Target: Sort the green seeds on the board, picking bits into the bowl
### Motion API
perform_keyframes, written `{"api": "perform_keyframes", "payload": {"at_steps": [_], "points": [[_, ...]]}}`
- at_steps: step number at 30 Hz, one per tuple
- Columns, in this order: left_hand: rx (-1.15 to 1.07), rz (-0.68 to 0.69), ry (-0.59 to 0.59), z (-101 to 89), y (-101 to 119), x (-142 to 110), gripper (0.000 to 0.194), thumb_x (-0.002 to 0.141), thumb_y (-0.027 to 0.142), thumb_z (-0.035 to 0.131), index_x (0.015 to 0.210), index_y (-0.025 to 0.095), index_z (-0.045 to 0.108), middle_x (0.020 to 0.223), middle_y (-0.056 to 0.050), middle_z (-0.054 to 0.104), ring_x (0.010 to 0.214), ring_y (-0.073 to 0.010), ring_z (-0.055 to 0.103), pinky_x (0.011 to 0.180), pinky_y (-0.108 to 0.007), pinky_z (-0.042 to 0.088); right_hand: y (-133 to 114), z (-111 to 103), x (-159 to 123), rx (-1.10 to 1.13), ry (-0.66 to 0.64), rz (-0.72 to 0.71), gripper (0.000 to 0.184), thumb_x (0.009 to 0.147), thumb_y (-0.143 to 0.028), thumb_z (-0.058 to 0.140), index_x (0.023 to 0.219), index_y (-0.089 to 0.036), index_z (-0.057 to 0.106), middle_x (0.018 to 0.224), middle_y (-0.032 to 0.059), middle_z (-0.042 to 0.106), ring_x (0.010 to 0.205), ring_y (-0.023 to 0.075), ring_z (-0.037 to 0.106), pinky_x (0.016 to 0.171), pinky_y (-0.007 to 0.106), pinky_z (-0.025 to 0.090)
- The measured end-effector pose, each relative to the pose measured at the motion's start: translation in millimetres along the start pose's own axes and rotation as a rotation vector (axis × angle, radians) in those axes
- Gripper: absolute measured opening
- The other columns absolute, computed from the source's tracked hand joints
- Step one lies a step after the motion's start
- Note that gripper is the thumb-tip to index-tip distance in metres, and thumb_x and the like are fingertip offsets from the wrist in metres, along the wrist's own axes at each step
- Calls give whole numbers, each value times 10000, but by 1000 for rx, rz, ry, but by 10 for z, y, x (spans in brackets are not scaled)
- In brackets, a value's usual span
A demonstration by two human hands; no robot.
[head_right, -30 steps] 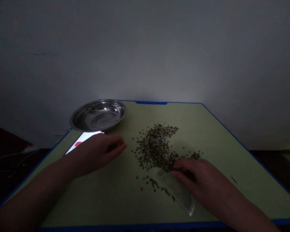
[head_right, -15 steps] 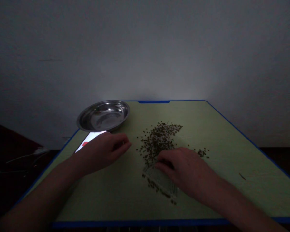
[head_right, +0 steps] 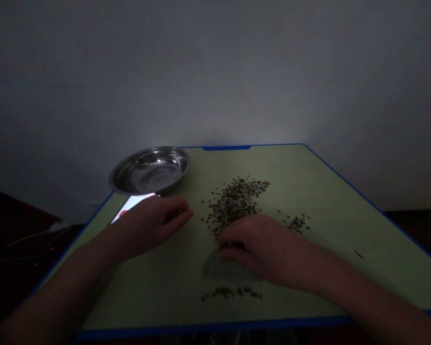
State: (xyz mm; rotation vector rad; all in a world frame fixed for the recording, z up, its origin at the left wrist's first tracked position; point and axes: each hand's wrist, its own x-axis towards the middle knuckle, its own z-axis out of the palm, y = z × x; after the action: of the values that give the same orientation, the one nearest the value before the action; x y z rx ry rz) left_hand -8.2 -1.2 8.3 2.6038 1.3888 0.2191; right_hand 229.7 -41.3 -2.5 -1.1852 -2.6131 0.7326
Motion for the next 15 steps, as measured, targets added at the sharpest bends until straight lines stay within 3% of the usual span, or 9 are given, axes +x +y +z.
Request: {"api": "perform_keyframes", "payload": {"at_steps": [5, 9, 15], "points": [[-3, 7, 4, 19, -17, -4, 331, 927, 405, 416, 753, 186, 593, 605, 13, 576, 524, -97, 464, 528, -264, 224, 215, -40, -315, 37, 30, 203, 263, 934, -386, 502, 817, -242, 687, 757, -6, 698, 683, 158, 617, 600, 281, 416], [0, 9, -9, 14, -7, 0, 327, 925, 400, 415, 752, 184, 590, 600, 10, 574, 525, -100, 465, 530, -265, 227, 344, 73, -567, 51, 49, 313, 321, 940, -437, 458, 843, -241, 692, 792, 26, 706, 704, 183, 632, 612, 305, 438], [7, 0, -23, 15, -2, 16, 340, 924, 412, 413, 740, 183, 582, 581, 14, 555, 506, -94, 443, 523, -263, 223, 150, 244, -452, 61, 49, 303, 287, 933, -430, 476, 838, -263, 689, 775, 1, 701, 710, 182, 627, 630, 311, 427]]}}
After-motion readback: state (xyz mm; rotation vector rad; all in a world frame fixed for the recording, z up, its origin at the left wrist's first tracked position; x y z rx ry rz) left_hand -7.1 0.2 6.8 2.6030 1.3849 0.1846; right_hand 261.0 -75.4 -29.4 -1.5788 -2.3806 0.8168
